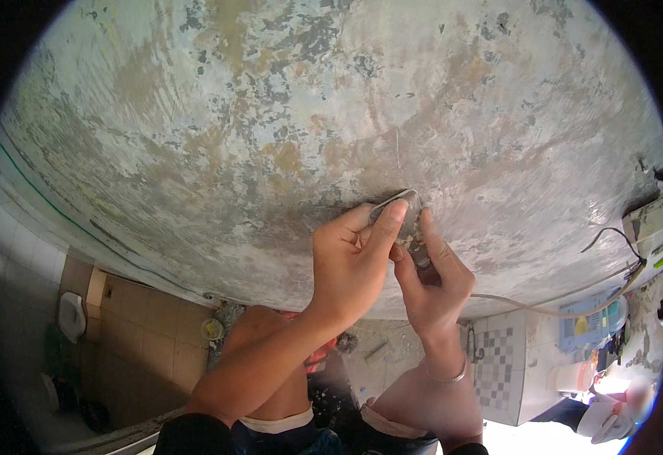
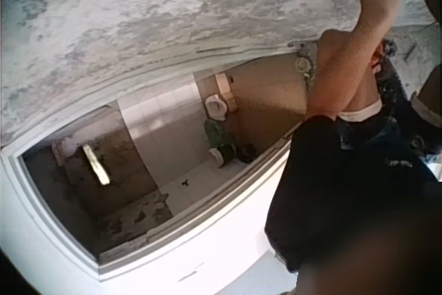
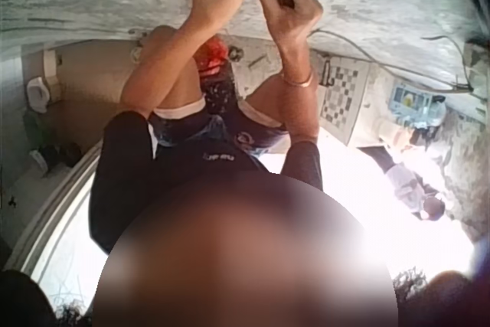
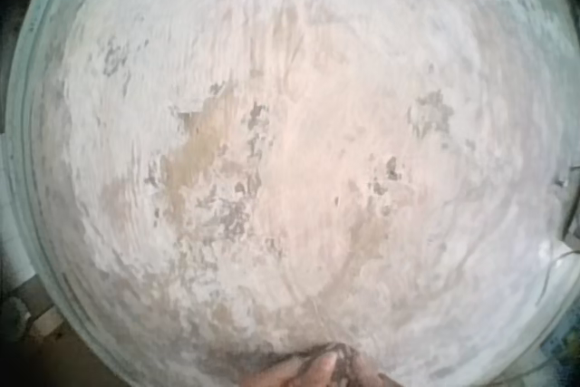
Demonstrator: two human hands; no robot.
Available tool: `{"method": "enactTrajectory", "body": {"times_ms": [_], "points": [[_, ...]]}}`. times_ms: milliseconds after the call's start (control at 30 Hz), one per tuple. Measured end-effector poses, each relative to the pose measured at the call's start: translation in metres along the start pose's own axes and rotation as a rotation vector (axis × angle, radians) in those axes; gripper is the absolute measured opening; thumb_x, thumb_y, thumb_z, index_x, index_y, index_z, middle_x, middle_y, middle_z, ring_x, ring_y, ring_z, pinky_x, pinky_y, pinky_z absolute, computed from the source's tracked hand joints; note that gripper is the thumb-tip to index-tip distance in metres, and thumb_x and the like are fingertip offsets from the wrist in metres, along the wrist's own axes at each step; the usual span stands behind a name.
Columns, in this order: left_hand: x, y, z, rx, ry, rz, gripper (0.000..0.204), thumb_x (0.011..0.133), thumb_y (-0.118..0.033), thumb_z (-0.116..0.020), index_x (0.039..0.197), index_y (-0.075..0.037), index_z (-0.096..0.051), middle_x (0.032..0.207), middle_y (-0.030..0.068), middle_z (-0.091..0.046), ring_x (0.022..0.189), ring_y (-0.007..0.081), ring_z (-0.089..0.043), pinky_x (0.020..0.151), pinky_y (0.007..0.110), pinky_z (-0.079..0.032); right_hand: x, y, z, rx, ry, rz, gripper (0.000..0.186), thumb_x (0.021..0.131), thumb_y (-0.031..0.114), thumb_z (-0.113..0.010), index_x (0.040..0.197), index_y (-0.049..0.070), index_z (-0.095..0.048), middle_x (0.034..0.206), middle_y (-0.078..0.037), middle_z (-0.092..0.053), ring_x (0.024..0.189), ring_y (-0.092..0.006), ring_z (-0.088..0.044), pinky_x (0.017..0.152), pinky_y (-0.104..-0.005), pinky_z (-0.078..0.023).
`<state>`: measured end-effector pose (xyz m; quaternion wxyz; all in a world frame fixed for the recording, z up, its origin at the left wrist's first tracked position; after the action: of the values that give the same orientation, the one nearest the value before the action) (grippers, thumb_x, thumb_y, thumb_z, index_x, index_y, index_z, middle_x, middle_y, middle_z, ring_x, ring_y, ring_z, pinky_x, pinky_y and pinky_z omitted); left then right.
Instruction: The person uses a metal scraper to remove loose paint and plaster from a damaged ceiling. They repeatedly scrape the same area, occasionally wiping the tool with a red cloth.
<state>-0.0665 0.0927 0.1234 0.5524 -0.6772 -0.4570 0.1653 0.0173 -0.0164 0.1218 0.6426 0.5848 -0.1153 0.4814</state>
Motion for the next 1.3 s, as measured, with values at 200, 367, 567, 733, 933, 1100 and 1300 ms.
{"method": "enactTrajectory", "body": {"times_ms": [200,367,567,733,933,1100,1300], "points": [[0.000,-0.007,-0.002,-0.012,-0.005,-0.024,0.039,0.102,-0.023,-0.066,0.070,-0.004,-0.057,0.058,-0.0103,-0.044,0.057,-0.0020,-0.034,0.046,0.021,-0.026,0.000,0.001,0.002,-0.050,0.007,-0.027,0.061,0.078,-0.003,-0.082,0.136,0.005,-0.065,0.072,-0.006,-0.065,0.056,-0.0032,-0.048,0.047,-0.0204,-0.038],[0.000,-0.008,-0.004,-0.036,-0.055,-0.002,0.032,0.102,-0.024,-0.066,0.080,0.000,-0.067,0.060,-0.0096,-0.048,0.057,-0.0018,-0.036,0.047,0.021,-0.029,0.003,0.002,0.000,-0.029,-0.006,-0.013,0.061,0.078,-0.002,-0.082,0.136,0.006,-0.065,0.071,-0.005,-0.064,0.055,-0.0035,-0.046,0.047,-0.0211,-0.038],[-0.008,0.003,0.009,-0.050,-0.071,0.045,0.034,0.104,-0.027,-0.063,0.080,-0.002,-0.063,0.068,-0.0088,-0.051,0.063,-0.0016,-0.039,0.051,0.020,-0.031,-0.001,0.006,-0.008,-0.046,0.059,0.007,0.060,0.078,-0.001,-0.083,0.135,0.007,-0.066,0.069,-0.006,-0.062,0.053,-0.0062,-0.048,0.046,-0.0231,-0.039],[-0.019,0.005,0.027,-0.019,-0.199,0.028,0.036,0.105,-0.028,-0.061,0.078,-0.005,-0.059,0.069,-0.0099,-0.046,0.066,-0.0003,-0.037,0.054,0.021,-0.030,-0.007,0.011,-0.027,-0.091,0.132,0.035,0.059,0.076,0.004,-0.086,0.132,0.007,-0.068,0.071,-0.010,-0.065,0.053,-0.0123,-0.055,0.048,-0.0286,-0.046],[-0.014,0.003,0.033,-0.044,-0.206,-0.023,0.033,0.106,-0.028,-0.060,0.082,-0.005,-0.061,0.069,-0.0098,-0.046,0.066,-0.0001,-0.036,0.053,0.021,-0.029,-0.004,0.014,-0.036,-0.072,0.081,0.087,0.060,0.076,0.005,-0.087,0.132,0.008,-0.068,0.072,-0.010,-0.066,0.054,-0.0136,-0.059,0.049,-0.0295,-0.048],[-0.014,0.002,0.032,-0.064,-0.189,-0.015,0.032,0.106,-0.027,-0.060,0.085,-0.004,-0.062,0.070,-0.0096,-0.047,0.065,-0.0005,-0.036,0.053,0.021,-0.030,-0.003,0.016,-0.034,-0.086,0.090,0.061,0.060,0.076,0.004,-0.086,0.133,0.008,-0.068,0.074,-0.009,-0.068,0.055,-0.0147,-0.061,0.050,-0.0294,-0.049],[-0.011,-0.004,0.032,-0.055,-0.190,-0.016,0.033,0.106,-0.027,-0.060,0.082,-0.004,-0.061,0.069,-0.0100,-0.047,0.064,-0.0008,-0.036,0.052,0.021,-0.029,0.001,0.018,-0.036,-0.086,0.065,0.098,0.060,0.076,0.003,-0.086,0.133,0.008,-0.068,0.073,-0.009,-0.067,0.055,-0.0145,-0.059,0.049,-0.0289,-0.048]]}}
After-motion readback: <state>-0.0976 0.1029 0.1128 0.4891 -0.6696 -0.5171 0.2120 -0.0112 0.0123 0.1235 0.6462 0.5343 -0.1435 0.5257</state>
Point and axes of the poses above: each hand's wrist, its own x-axis towards the middle knuckle, its own z-axis out of the back of the hand, y = z × x, the point moved 5 cm from there along x, towards the middle knuckle
